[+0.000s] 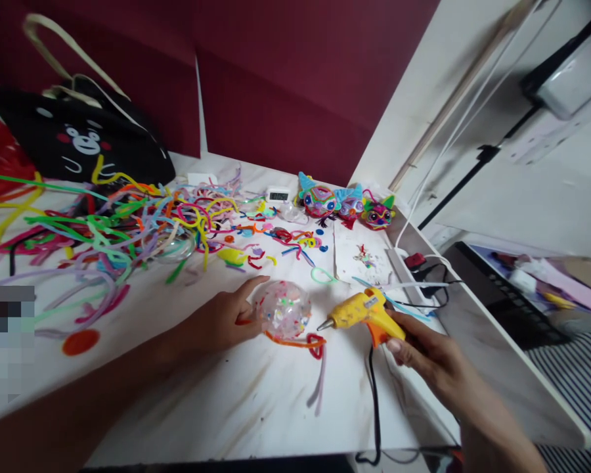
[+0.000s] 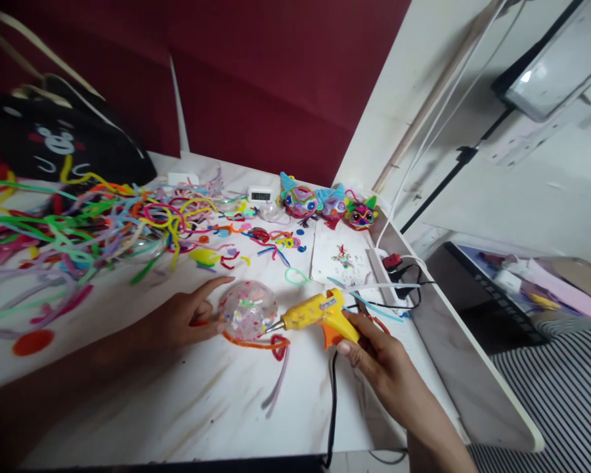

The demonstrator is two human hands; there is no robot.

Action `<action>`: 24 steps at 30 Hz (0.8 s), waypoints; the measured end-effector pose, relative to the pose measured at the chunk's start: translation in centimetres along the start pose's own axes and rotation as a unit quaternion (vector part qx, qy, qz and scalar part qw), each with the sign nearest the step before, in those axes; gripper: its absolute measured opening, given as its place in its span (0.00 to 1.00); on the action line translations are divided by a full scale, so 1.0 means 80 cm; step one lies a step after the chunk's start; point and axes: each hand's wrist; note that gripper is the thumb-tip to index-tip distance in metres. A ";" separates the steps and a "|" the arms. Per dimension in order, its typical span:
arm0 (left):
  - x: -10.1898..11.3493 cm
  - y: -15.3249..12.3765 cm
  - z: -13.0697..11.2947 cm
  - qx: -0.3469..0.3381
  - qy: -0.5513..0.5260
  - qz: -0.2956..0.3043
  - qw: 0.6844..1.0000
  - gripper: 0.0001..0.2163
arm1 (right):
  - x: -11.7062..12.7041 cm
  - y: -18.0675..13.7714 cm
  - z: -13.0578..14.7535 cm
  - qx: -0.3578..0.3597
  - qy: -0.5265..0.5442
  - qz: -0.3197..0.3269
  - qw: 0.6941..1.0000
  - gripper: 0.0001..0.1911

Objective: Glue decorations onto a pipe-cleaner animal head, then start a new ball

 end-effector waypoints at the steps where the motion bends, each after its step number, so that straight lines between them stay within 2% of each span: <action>1: -0.002 0.000 -0.001 0.006 0.006 0.006 1.000 0.37 | -0.005 0.001 0.004 0.002 0.003 -0.015 1.000 0.25; 5: -0.008 0.000 -0.005 0.031 0.036 0.014 0.999 0.40 | -0.030 0.010 0.014 0.011 0.071 -0.075 0.995 0.23; 9: -0.012 -0.002 -0.011 0.050 0.084 0.003 0.995 0.41 | -0.048 0.024 0.015 0.020 0.146 -0.064 0.987 0.18; 19: -0.022 -0.004 -0.016 0.062 0.167 -0.012 0.984 0.39 | -0.080 0.030 -0.004 0.039 0.123 -0.004 0.992 0.14; 24: -0.030 -0.006 -0.009 0.052 0.165 -0.035 0.984 0.41 | -0.090 0.025 -0.010 0.054 0.117 -0.020 0.992 0.12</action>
Point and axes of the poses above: each hand's wrist, its own y-axis towards the middle knuckle, its own x-axis out of the back of the hand, z = x × y, and after that the axes turned 8 degrees about y, right-handed
